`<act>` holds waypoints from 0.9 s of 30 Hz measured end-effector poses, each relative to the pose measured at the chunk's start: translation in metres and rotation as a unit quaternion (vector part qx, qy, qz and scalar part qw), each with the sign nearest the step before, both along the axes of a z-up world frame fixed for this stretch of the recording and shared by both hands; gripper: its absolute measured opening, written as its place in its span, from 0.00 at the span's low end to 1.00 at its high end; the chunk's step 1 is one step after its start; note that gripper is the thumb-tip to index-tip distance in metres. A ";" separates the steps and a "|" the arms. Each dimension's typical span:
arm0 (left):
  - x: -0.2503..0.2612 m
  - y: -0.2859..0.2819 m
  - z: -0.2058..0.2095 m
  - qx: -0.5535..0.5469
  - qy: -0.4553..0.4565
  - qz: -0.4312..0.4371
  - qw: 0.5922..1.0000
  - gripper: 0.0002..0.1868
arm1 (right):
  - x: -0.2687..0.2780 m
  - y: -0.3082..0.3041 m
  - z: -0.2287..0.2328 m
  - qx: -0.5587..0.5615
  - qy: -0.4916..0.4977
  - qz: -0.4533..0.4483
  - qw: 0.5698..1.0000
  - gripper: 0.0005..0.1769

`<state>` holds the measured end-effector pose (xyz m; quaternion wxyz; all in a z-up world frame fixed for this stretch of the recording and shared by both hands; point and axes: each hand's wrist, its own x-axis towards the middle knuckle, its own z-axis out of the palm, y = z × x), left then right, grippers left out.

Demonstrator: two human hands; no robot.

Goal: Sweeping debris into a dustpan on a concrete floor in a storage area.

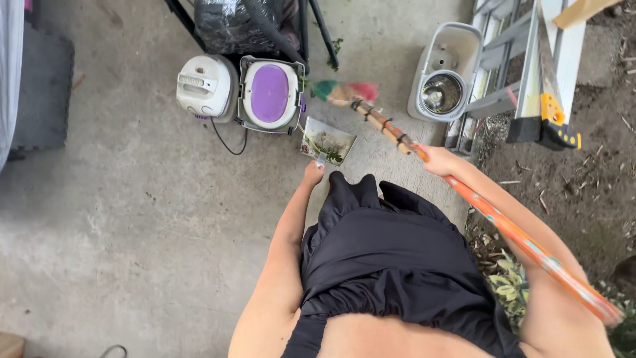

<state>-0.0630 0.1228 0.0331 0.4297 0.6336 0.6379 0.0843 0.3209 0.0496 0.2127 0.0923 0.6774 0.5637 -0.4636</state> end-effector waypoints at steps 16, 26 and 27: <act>0.052 0.005 0.033 0.048 -0.011 0.080 0.996 0.20 | 0.050 0.111 -0.030 -0.056 0.059 0.067 0.994 0.49; 0.087 0.011 0.041 0.027 0.026 0.117 0.992 0.21 | 0.111 0.141 0.108 -0.057 0.070 0.085 0.992 0.47; 0.089 0.012 0.040 0.025 0.017 0.131 0.991 0.21 | 0.111 0.142 0.126 -0.057 0.053 0.086 0.993 0.47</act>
